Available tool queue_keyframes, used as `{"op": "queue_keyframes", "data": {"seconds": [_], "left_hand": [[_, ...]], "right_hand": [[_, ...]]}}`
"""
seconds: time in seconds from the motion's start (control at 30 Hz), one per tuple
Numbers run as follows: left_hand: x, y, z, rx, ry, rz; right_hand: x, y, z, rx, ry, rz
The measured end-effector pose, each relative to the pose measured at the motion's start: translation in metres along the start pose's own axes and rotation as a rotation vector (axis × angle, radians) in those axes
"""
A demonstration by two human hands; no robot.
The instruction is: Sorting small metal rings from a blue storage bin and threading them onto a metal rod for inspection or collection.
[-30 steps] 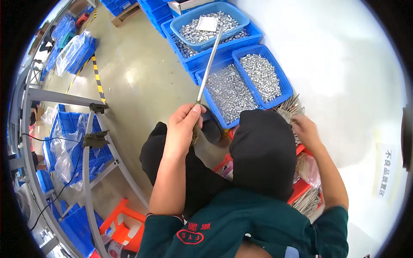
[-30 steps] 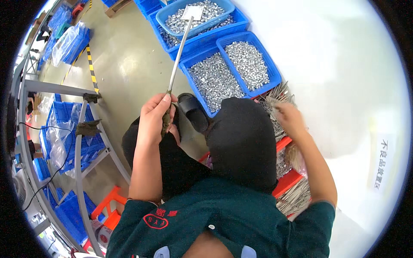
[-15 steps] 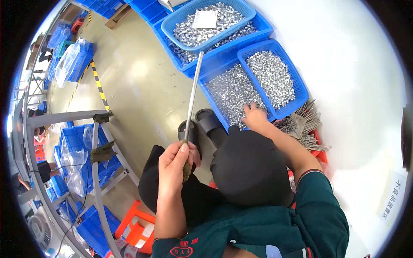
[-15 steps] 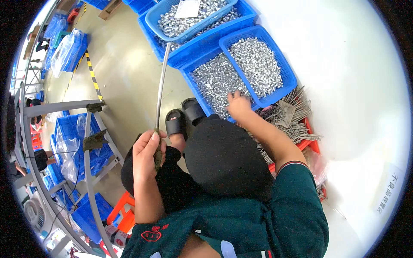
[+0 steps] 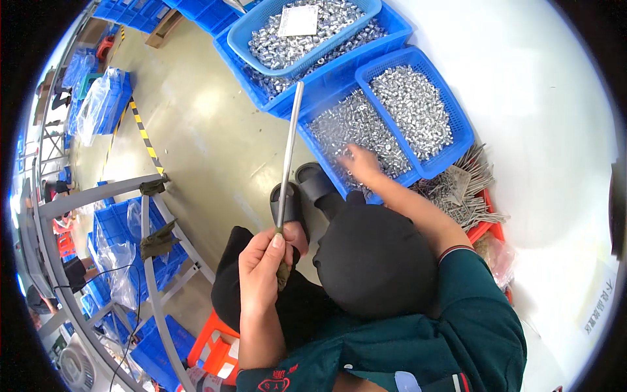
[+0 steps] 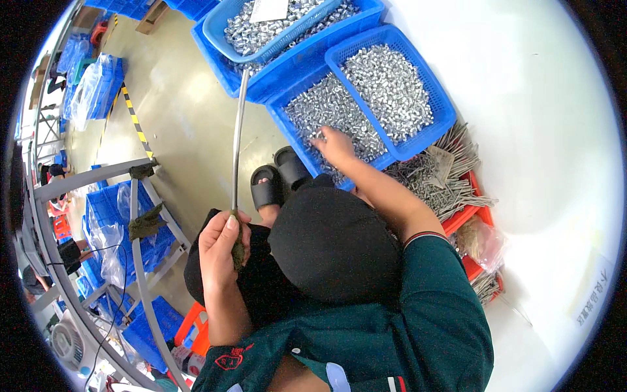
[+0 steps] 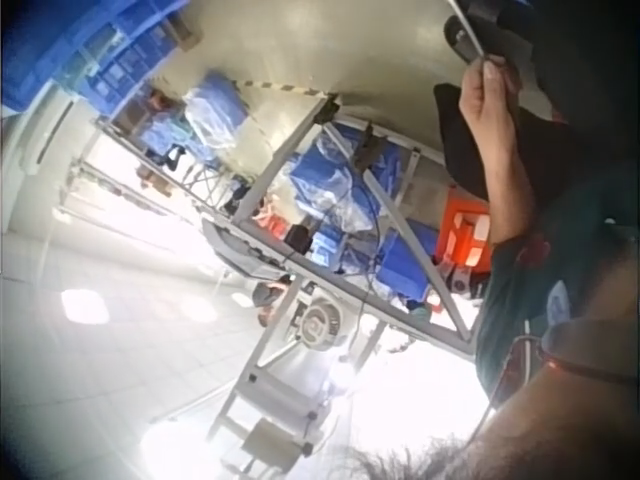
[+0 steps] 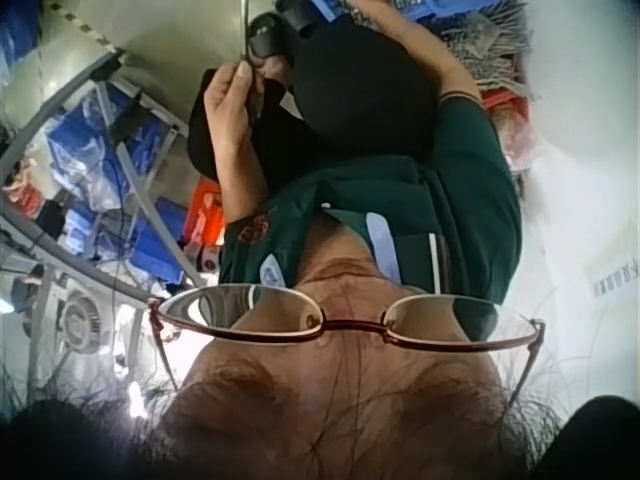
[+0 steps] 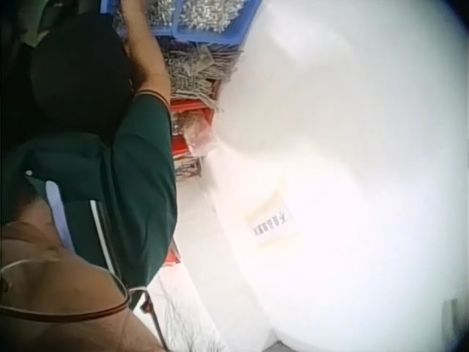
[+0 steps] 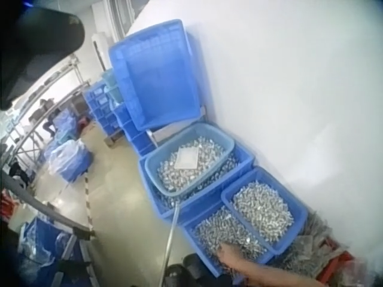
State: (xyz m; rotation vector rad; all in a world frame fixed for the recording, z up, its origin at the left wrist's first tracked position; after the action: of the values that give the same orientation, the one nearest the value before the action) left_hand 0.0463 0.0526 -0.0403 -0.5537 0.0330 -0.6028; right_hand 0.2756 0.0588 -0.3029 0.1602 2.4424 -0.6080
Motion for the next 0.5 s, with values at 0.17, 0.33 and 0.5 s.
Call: {"op": "queue_keyframes", "data": {"seconds": [0.17,0.33,0.5], "left_hand": [[-0.003,-0.002,-0.001,0.004,0.003,0.03],[0.009,0.002,0.006,0.001,-0.037,-0.015],[0.009,0.0,0.005,0.009,-0.047,-0.02]], "right_hand": [[0.001,0.005,0.022,0.414,1.283,-0.309],[0.0,-0.002,0.027,0.404,1.804,-0.417],[-0.01,-0.006,-0.001,0.36,2.069,-0.358]]}}
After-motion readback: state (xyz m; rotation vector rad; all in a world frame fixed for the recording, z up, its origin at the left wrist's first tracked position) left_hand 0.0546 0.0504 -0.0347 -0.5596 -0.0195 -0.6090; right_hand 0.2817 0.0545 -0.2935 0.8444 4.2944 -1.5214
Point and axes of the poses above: each hand's wrist, its own y-axis towards the middle knuckle, its own x-axis out of the palm, z = x × y, the point moved 6 cm from there along y, towards the middle knuckle, and after that the axes turned 11 degrees about -z, right-handed, at the moved point
